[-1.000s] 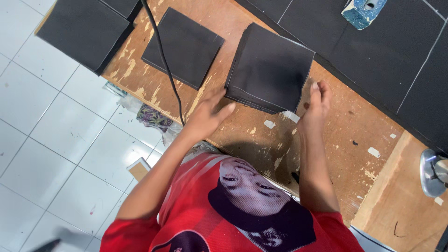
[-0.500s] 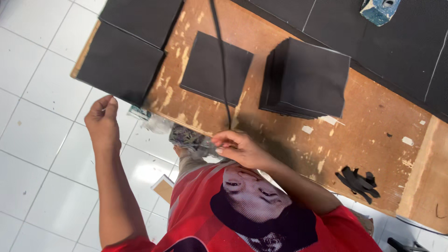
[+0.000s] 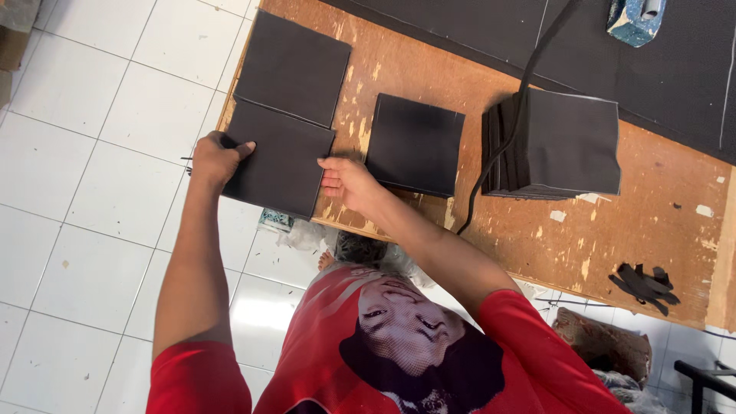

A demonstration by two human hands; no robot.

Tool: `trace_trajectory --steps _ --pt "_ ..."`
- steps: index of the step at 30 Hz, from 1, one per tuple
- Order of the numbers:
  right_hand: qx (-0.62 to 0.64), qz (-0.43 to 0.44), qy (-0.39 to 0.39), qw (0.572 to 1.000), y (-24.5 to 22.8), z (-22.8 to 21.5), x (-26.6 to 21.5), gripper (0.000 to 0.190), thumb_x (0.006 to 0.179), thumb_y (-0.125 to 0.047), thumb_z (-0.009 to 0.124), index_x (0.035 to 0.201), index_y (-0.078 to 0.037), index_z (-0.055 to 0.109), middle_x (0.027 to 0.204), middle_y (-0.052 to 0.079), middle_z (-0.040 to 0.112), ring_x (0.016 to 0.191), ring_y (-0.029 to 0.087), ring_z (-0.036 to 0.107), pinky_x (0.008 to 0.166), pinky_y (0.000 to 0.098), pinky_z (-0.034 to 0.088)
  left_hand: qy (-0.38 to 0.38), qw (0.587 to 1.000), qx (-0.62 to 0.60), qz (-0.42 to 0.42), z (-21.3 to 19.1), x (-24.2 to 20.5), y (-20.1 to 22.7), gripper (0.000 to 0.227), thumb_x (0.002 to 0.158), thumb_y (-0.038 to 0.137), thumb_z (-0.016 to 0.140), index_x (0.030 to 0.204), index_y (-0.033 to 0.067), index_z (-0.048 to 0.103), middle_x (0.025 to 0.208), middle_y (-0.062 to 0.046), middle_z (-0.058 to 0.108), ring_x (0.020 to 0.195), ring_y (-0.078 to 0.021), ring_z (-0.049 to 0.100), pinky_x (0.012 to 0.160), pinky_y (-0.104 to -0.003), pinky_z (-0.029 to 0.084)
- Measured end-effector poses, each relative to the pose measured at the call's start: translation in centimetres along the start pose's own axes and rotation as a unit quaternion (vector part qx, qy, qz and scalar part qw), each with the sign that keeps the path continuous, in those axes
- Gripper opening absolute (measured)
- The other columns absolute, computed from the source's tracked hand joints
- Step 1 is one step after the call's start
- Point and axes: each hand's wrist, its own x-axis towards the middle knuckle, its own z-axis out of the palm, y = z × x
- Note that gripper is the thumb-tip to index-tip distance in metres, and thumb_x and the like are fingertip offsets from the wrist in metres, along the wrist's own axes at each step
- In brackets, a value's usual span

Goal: The person uses a handheld electric rotary cutter to cut a large sheet of black fabric into smaller rectangular pieces on a wooden workbench. After cutting, the person stacks the cut pieces together.

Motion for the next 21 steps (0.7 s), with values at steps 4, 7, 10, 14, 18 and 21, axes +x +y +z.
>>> trace_trajectory --steps 4,7,10,14,18,21 --pt "-0.031 0.006 0.063 0.998 -0.1 2.5 -0.1 0.034 0.085 -0.021 0.075 0.112 0.0 0.068 0.105 0.013 0.073 0.094 0.026 0.071 0.087 0.0448 0.057 -0.036 0.999 0.0 -0.028 0.4 0.0 0.1 0.048 0.081 0.026 0.083 0.113 -0.0071 0.07 0.102 -0.021 0.076 0.091 -0.0283 0.075 0.085 -0.037 0.056" --pt "-0.089 0.015 0.082 0.993 -0.8 4.2 -0.4 0.037 0.083 -0.018 0.075 0.116 -0.002 0.067 0.113 0.011 0.073 0.099 0.023 0.071 0.084 0.0401 0.057 -0.032 0.999 0.017 -0.023 0.4 -0.3 0.7 0.048 0.082 0.026 0.082 0.113 -0.0087 0.069 0.102 -0.023 0.075 0.092 -0.0297 0.074 0.085 -0.037 0.058" --pt "-0.098 -0.018 0.098 0.99 -0.6 5.4 -1.3 0.043 0.08 -0.011 0.075 0.12 0.0 0.063 0.118 0.014 0.071 0.102 0.025 0.07 0.087 0.0407 0.058 -0.034 0.998 0.017 -0.049 0.9 -2.0 0.5 0.047 0.087 0.025 0.078 0.117 -0.0095 0.067 0.102 -0.025 0.074 0.088 -0.0312 0.075 0.083 -0.038 0.059" --pt "-0.108 -0.111 0.048 0.987 0.1 6.3 -4.4 0.047 0.083 -0.006 0.069 0.127 0.004 0.054 0.12 0.019 0.067 0.106 0.025 0.068 0.091 0.0399 0.057 -0.025 0.998 -0.064 0.007 0.3 -4.6 0.6 0.048 0.087 0.02 0.077 0.12 -0.0103 0.061 0.105 -0.022 0.073 0.09 -0.0281 0.074 0.082 -0.037 0.059" --pt "-0.157 -0.236 0.016 0.959 -0.8 6.1 -7.1 0.045 0.088 -0.003 0.067 0.129 0.004 0.048 0.123 0.016 0.063 0.112 0.02 0.063 0.095 0.0347 0.054 -0.057 0.98 -0.17 0.088 -1.3 -5.3 2.3 0.051 0.088 0.014 0.079 0.126 -0.0105 0.054 0.112 -0.022 0.072 0.099 -0.0254 0.073 0.087 -0.034 0.059" --pt "-0.132 -0.28 0.028 0.95 -3.4 6.2 -6.6 0.041 0.089 -0.003 0.066 0.125 0.002 0.048 0.117 0.014 0.063 0.106 0.018 0.064 0.09 0.0325 0.057 -0.076 0.983 -0.15 0.067 -3.1 -3.1 4.8 0.045 0.091 0.014 0.077 0.121 -0.0077 0.052 0.104 -0.024 0.071 0.089 -0.0275 0.073 0.078 -0.035 0.06"
